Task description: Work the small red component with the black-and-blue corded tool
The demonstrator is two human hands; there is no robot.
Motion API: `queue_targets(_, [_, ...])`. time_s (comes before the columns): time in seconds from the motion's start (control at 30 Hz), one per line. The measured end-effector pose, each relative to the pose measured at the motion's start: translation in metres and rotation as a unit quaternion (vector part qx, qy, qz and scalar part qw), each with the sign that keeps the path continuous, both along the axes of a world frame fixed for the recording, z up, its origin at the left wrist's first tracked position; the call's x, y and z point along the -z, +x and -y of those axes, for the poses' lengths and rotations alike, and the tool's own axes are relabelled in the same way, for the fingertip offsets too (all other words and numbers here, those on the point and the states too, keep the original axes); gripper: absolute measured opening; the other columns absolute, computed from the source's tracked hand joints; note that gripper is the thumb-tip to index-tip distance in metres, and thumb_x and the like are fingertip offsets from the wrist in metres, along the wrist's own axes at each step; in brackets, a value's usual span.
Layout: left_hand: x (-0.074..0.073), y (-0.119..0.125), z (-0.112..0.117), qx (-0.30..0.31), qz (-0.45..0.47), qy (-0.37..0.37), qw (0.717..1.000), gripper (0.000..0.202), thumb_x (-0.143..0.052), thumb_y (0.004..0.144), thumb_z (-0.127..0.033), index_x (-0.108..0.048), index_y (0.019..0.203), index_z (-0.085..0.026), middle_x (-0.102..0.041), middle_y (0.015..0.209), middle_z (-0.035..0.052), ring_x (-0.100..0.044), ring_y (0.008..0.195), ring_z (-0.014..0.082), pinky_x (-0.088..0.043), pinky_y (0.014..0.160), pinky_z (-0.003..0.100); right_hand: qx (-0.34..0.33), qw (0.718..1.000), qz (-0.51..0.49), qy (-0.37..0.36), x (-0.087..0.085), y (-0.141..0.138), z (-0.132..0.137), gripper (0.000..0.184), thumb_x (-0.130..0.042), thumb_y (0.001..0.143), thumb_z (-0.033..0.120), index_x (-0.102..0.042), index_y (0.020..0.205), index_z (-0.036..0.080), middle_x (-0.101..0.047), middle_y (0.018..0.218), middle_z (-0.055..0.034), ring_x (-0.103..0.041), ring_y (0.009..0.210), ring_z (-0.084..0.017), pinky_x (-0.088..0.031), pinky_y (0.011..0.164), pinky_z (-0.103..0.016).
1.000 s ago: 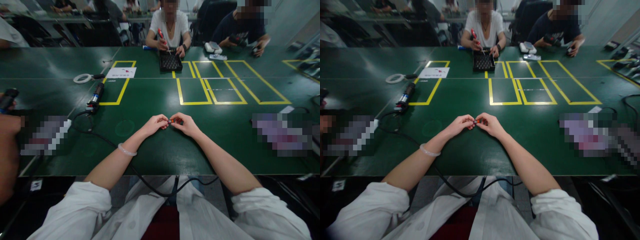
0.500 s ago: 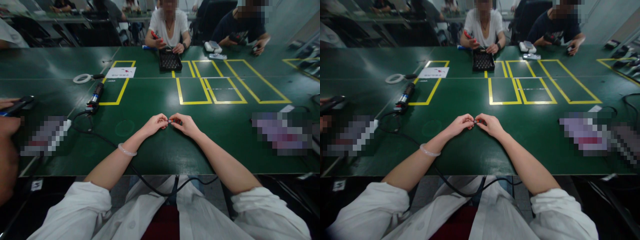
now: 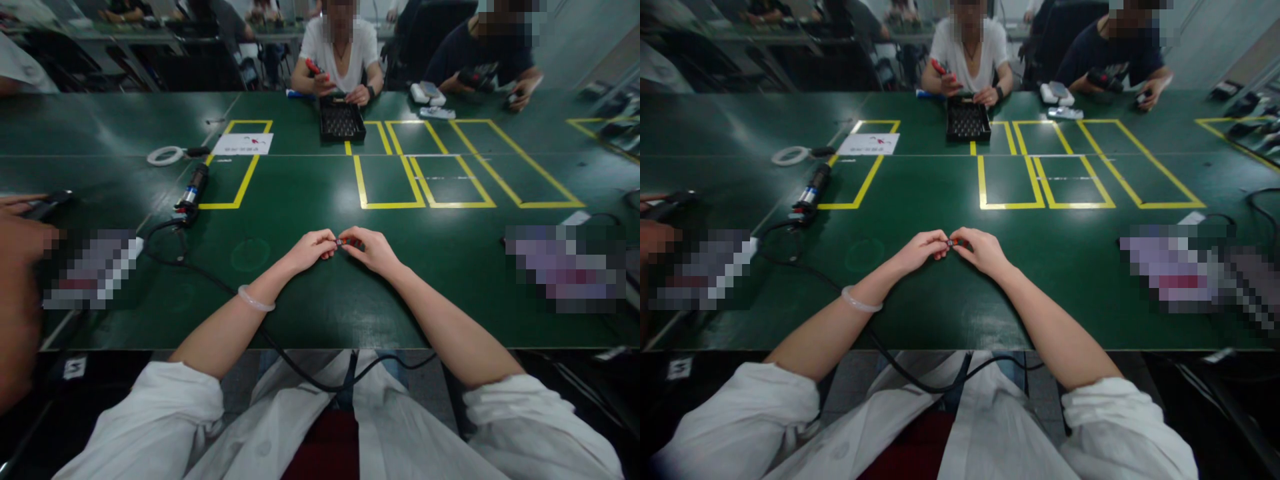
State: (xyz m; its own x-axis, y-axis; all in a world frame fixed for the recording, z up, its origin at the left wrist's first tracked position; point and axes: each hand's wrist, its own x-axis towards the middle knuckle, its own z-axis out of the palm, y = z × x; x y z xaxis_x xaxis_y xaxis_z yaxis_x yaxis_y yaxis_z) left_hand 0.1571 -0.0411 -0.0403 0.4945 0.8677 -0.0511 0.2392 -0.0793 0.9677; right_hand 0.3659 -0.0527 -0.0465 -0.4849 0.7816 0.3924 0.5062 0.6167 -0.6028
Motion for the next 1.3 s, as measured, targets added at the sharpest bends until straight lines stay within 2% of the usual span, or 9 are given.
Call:
queue_targets(0.43, [0.0034,-0.0012,0.0008,-0.001,-0.029,0.036,0.999,0.015,-0.056,0.081,-0.029,-0.057,0.078,-0.015,-0.053,0.065,-0.0008,-0.051,0.061,0.0114,-0.039,0.059,0.024,0.000,0.999,0.037,0.019,0.0035,0.0005,0.0000,0.015,-0.059,0.093,0.025,-0.066,0.107,0.022,-0.071,0.098,-0.0053,-0.064,0.084,-0.019,-0.048,0.079,-0.029])
queue_targets(0.73, [-0.0020,0.0016,0.0027,-0.007,-0.003,0.006,1.000,0.017,-0.055,0.083,-0.031,-0.057,0.081,-0.014,-0.059,0.069,0.0015,-0.054,0.062,0.0114,-0.043,0.061,0.024,0.011,1.000,0.019,0.004,-0.0002,-0.0002,0.0009,0.015,-0.058,0.093,0.024,-0.066,0.106,0.022,-0.071,0.096,-0.0049,-0.063,0.083,-0.018,-0.047,0.078,-0.029])
queue_targets(1.3, [0.0000,-0.0010,0.0033,0.008,-0.020,0.032,0.999,0.019,-0.056,0.086,-0.033,-0.056,0.082,-0.015,-0.055,0.070,-0.0003,-0.051,0.063,0.0112,-0.041,0.062,0.024,0.008,1.000,0.018,0.004,0.0007,0.0001,0.0007,0.014,-0.059,0.092,0.024,-0.065,0.104,0.021,-0.070,0.092,-0.0043,-0.063,0.080,-0.018,-0.046,0.075,-0.028])
